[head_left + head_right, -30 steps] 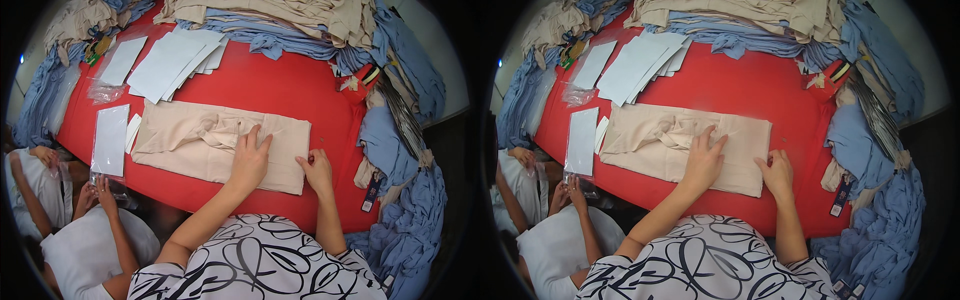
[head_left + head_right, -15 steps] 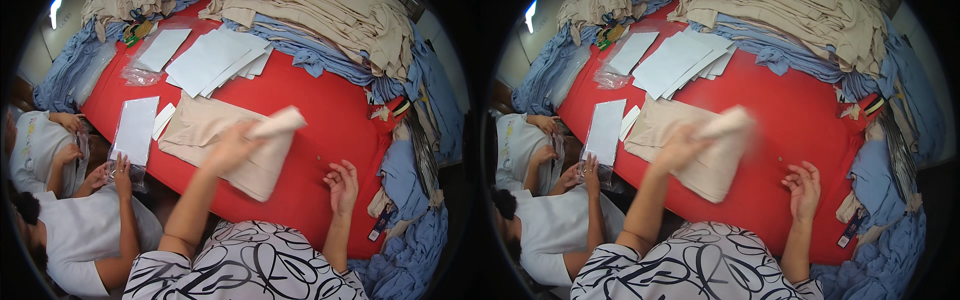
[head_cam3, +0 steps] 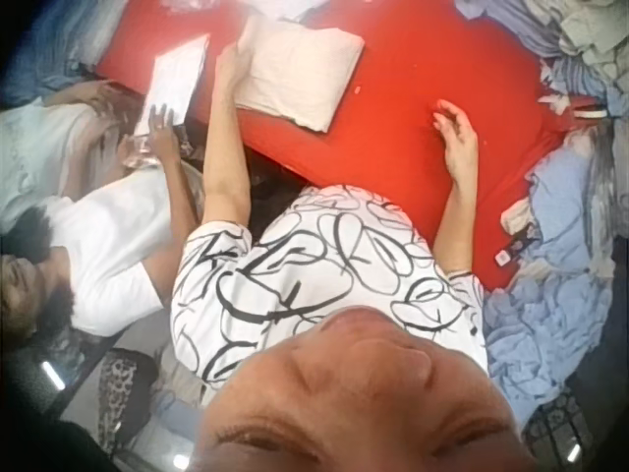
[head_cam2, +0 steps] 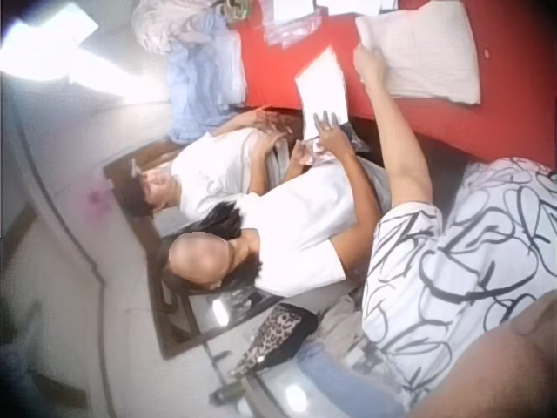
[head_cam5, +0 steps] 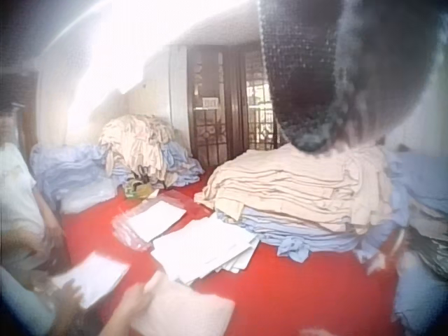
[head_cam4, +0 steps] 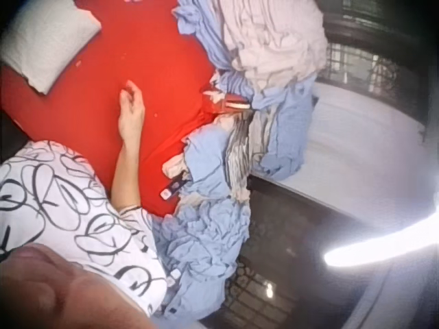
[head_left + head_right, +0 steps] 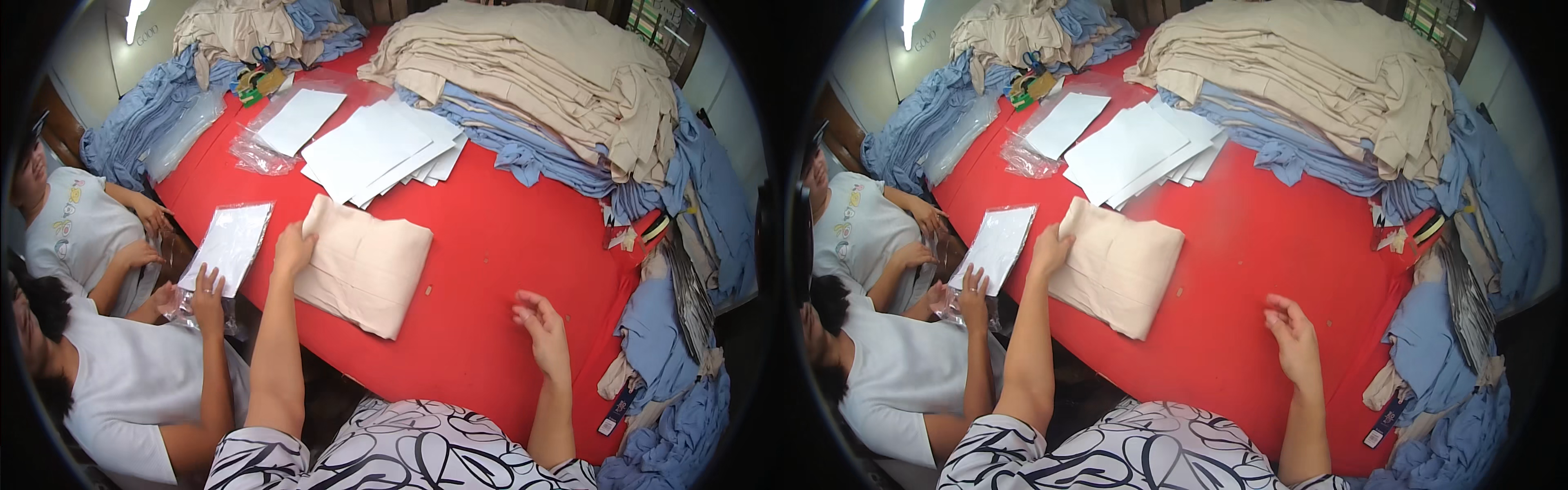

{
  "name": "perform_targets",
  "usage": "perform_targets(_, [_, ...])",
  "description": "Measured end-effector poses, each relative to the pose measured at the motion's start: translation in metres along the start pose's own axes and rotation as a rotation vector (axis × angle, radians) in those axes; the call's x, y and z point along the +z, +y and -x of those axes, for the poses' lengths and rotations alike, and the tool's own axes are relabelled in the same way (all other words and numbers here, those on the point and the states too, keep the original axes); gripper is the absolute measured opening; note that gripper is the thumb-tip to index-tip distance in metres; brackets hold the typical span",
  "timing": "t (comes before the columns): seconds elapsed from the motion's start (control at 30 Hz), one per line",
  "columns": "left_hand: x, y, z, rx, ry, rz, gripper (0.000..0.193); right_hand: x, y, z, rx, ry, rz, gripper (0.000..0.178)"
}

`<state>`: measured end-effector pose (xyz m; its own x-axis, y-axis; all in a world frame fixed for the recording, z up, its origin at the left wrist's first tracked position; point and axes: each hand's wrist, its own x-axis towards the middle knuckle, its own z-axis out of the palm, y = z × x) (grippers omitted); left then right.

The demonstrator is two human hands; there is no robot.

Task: The person folds a shirt on a table and uses a tool to clip away a thread.

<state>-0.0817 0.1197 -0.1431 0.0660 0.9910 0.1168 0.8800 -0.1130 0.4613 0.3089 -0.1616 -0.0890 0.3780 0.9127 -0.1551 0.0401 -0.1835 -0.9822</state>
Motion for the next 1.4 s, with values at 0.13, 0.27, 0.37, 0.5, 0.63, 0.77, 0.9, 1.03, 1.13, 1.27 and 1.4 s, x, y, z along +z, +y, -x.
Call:
perform_targets(0.13, [-0.001,0.024,0.051,-0.183,-0.206,0.349,0.038,0.039,-0.035,-0.020,-0.235,0.060,0.053,0.045])
perform_targets(0.27, [0.049,0.036,0.141,-0.258,-0.268,0.781,0.060,0.096,0.001,-0.035,-0.431,0.175,0.893,0.055])
perform_targets(0.37, [0.045,0.088,0.190,-0.207,-0.154,0.917,0.086,0.082,0.043,-0.071,-0.488,0.126,1.105,0.060])
perform_targets(0.5, [0.050,0.128,0.222,0.033,-0.293,0.627,0.094,0.045,0.022,-0.121,-0.797,0.082,1.293,0.058])
perform_targets(0.63, [0.050,0.135,0.241,-0.171,-0.484,0.884,0.074,0.034,-0.004,-0.090,-0.690,0.382,1.162,0.044])
perform_targets(0.77, [0.036,0.114,0.213,0.074,-0.150,0.464,0.045,0.004,0.010,0.016,-0.107,0.278,0.745,0.024])
perform_targets(0.9, [0.047,0.112,0.184,0.345,-0.153,0.334,0.027,0.029,0.039,0.077,0.148,0.180,0.620,0.029])
perform_targets(1.03, [0.019,0.130,0.177,0.410,-0.145,0.323,0.019,0.033,0.056,0.088,0.085,0.230,0.614,0.029])
perform_targets(1.13, [0.010,0.132,0.175,0.372,-0.249,0.446,0.016,0.036,0.052,0.090,0.175,0.394,0.421,0.026])
perform_targets(1.27, [0.020,0.115,0.166,0.013,-0.747,0.761,0.018,0.051,0.061,0.095,0.224,0.289,0.627,0.028])
perform_targets(1.4, [0.026,0.111,0.151,-0.087,-1.031,0.835,0.021,0.040,0.064,0.093,0.016,0.423,0.378,0.022])
